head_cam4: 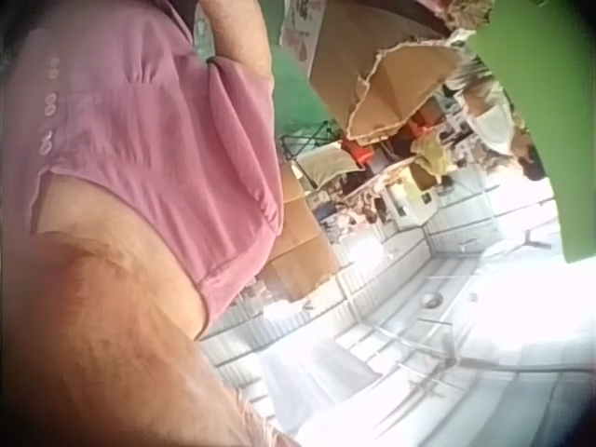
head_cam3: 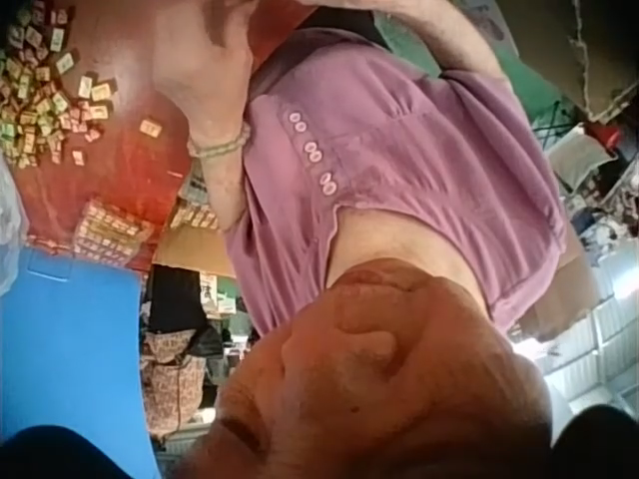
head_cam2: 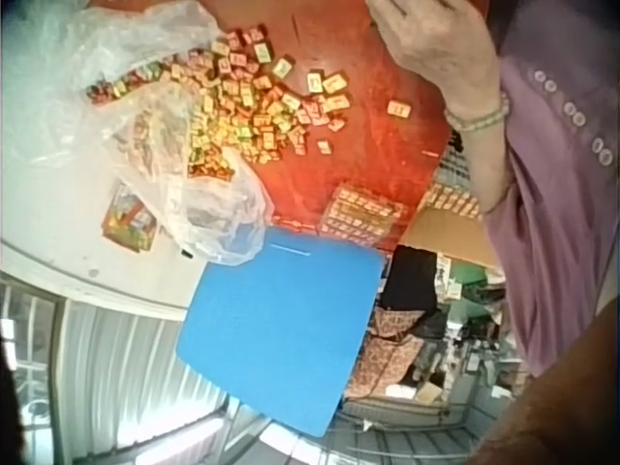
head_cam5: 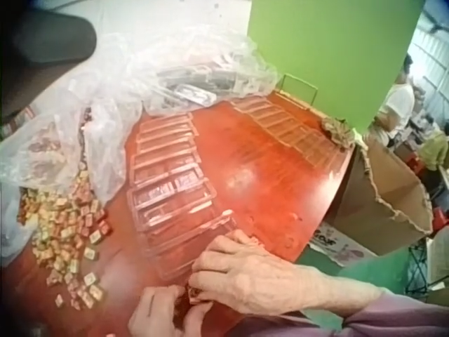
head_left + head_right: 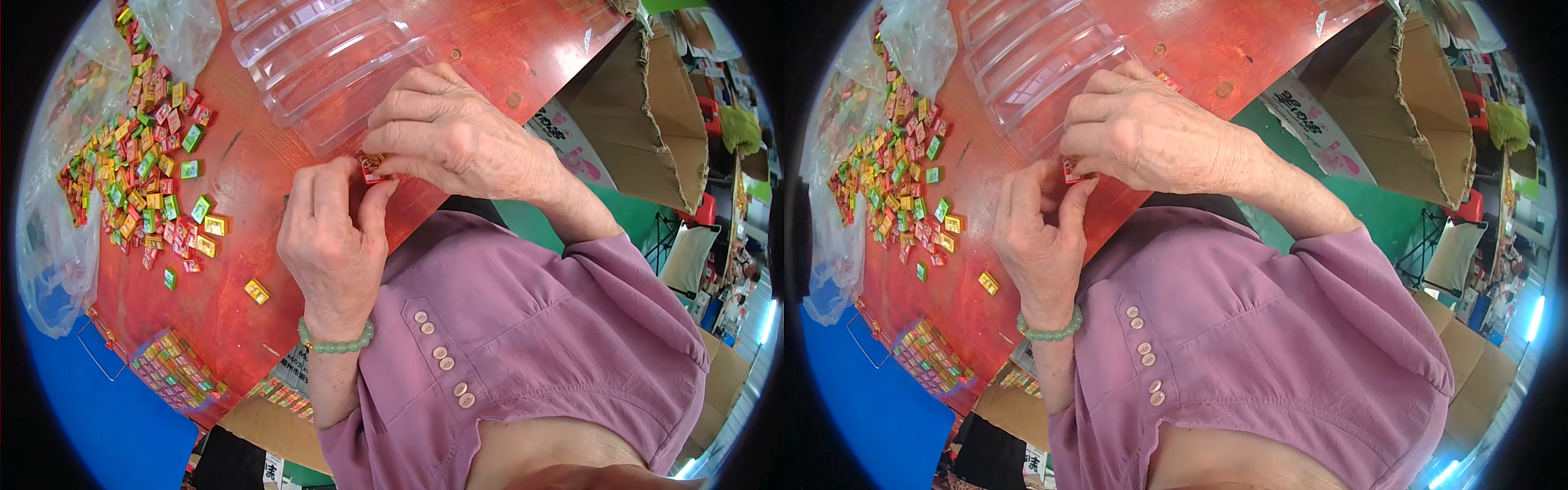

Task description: Packaging small colorful rectangular products into plastic trays and arranging them.

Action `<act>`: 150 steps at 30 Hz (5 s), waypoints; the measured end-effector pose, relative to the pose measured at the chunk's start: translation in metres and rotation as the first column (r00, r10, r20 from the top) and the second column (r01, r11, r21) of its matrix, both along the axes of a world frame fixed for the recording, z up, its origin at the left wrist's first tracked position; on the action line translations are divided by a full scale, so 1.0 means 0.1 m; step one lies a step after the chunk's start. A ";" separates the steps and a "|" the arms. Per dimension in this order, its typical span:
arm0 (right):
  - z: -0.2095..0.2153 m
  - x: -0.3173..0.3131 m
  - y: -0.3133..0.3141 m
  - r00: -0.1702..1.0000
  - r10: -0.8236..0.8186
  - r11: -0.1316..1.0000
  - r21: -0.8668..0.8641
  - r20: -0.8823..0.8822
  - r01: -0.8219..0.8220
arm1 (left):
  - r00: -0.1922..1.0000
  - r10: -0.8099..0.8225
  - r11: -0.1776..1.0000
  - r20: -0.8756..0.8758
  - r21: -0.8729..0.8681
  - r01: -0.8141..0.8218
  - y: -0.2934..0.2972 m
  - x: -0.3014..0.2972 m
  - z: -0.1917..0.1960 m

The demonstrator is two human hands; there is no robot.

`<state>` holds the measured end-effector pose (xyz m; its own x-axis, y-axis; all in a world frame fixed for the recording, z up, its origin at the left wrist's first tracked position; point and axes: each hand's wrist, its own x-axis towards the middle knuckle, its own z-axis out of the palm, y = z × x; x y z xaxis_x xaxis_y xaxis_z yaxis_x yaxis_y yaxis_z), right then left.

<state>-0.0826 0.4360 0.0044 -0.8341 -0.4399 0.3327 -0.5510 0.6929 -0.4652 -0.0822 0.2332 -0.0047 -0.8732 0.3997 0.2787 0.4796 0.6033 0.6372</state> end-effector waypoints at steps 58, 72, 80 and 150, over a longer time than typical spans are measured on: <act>-0.05 0.12 -0.08 0.993 0.036 0.999 -0.003 -0.115 -0.036 | 0.982 -0.116 0.993 0.147 0.013 0.116 -0.09 -0.08 0.02; 0.02 0.42 0.19 0.977 -0.214 0.958 0.197 0.012 0.207 | 0.970 -0.129 0.991 0.205 -0.008 0.133 -0.17 -0.08 0.08; -0.13 0.51 0.14 0.946 -0.317 0.877 0.398 0.059 0.269 | 0.978 -0.136 0.990 0.160 -0.026 0.142 -0.16 -0.06 0.06; -0.01 0.24 -0.81 0.954 0.269 0.961 0.035 0.134 -0.276 | 0.677 0.566 0.424 -0.471 -0.538 -0.729 -2.51 0.67 0.08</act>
